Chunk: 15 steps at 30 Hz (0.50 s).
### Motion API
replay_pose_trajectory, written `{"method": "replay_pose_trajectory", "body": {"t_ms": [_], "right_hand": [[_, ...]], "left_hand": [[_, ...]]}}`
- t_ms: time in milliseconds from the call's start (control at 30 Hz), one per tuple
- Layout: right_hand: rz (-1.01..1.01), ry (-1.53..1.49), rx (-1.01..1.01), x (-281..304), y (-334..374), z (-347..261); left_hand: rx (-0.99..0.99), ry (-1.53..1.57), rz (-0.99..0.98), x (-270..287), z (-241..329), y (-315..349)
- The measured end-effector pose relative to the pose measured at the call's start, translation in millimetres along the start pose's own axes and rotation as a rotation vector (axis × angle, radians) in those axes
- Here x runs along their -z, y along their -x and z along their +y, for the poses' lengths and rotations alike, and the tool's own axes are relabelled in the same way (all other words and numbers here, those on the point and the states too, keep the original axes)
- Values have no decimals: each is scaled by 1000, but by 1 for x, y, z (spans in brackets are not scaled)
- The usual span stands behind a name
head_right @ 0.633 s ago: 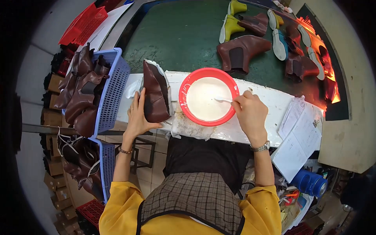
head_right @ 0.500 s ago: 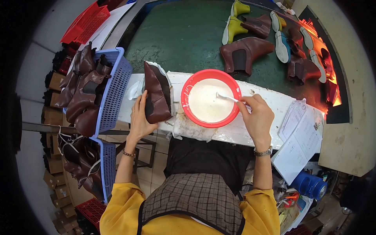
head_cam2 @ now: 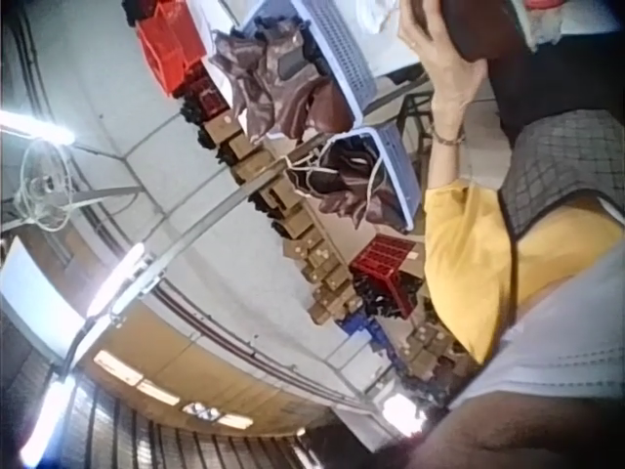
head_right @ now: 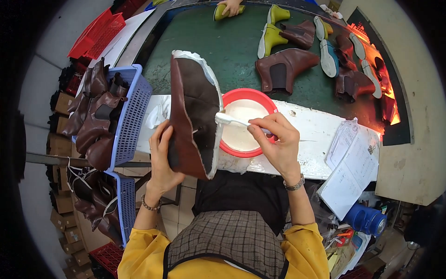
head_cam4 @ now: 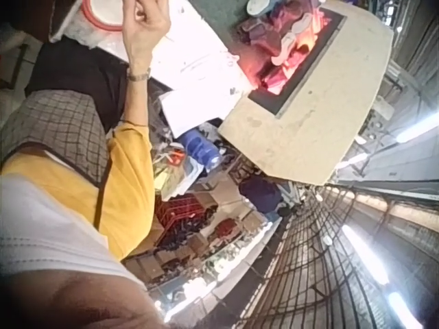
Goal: Applying glue to the edges of leather boot uppers using a brush.
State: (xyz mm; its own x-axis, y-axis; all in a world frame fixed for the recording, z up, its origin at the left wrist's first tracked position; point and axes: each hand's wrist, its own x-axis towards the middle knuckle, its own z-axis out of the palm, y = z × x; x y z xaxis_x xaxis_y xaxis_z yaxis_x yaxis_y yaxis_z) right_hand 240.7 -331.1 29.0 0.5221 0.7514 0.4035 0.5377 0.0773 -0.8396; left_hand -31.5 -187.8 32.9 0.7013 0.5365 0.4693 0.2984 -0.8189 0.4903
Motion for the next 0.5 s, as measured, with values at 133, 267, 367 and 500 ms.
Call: {"method": "replay_pose_trajectory", "body": {"t_ms": [133,267,367,500], "right_hand": [[81,91,34,15,-14,9],[161,110,125,22,-43,21],[196,123,181,29,-47,5],[27,18,72,31,-16,-9]], "left_hand": [[-130,137,-25,3,2,6],[-244,169,-45,3,0,5],[-159,83,-40,5,3,-4],[-98,85,23,3,5,-18]]}}
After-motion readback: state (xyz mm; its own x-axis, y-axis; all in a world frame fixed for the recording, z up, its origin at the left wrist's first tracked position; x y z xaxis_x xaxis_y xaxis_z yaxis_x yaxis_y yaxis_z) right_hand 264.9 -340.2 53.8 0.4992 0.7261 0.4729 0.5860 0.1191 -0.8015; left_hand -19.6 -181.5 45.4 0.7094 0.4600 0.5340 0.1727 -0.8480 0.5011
